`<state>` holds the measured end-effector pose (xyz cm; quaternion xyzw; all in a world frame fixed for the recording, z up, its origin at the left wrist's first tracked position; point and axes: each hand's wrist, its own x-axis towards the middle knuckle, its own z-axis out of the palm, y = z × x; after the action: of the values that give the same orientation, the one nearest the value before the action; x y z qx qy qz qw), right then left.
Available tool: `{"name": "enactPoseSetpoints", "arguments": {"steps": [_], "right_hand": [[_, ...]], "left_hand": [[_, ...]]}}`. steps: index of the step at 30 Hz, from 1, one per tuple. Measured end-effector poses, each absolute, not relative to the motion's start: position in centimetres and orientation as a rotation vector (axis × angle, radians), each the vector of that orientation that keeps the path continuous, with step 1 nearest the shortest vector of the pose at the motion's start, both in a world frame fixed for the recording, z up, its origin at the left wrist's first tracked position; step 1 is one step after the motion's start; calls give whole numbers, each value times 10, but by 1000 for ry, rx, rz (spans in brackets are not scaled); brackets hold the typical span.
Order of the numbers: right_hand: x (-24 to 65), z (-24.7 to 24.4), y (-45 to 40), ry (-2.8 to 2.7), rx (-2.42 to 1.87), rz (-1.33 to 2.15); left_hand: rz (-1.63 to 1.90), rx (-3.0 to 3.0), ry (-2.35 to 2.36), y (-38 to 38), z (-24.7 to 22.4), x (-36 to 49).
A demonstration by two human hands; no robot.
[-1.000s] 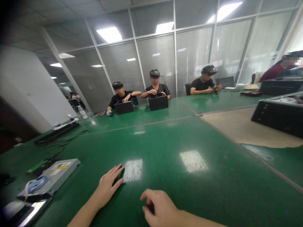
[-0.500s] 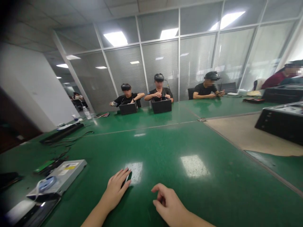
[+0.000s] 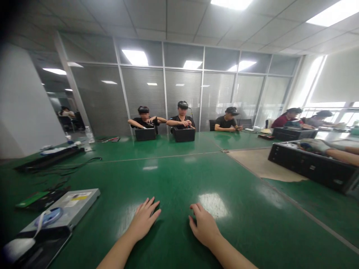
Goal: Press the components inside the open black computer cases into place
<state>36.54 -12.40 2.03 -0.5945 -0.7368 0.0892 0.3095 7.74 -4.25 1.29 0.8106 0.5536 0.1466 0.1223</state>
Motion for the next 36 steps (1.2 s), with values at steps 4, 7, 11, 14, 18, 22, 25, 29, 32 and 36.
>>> {"name": "enactPoseSetpoints", "arguments": {"steps": [4,7,11,14,18,22,25,29,32,36], "right_hand": [[364,19,-129,-1942,-1603,176],[364,21,-133,-1947,-1597,147],[365,26,-139,-1917,-1608,117],[365,23,-156,-1833,-1645,165],[370,18,-207,-1836,-1593,324],[392,50,-240,-2050,-1438,262],[420,95,-209,-2088,-1396,-36],[467,133,-115,-1961,-1603,-340],[496,138,-52,-1935,-1824,-439],[514,149,-7,-1939,-1973,-436]], "left_hand": [[510,2348,1600,-45,13,78],[645,2284,1563,-46,17,77],[898,2194,1470,-52,26,76],[990,2278,1455,-68,31,82],[982,2388,1409,-103,34,98],[923,2386,1276,-131,41,116],[807,2400,1141,-138,49,126],[686,2344,1030,-136,56,133],[711,2311,1040,-132,56,130],[777,2267,1109,-121,51,116]]}}
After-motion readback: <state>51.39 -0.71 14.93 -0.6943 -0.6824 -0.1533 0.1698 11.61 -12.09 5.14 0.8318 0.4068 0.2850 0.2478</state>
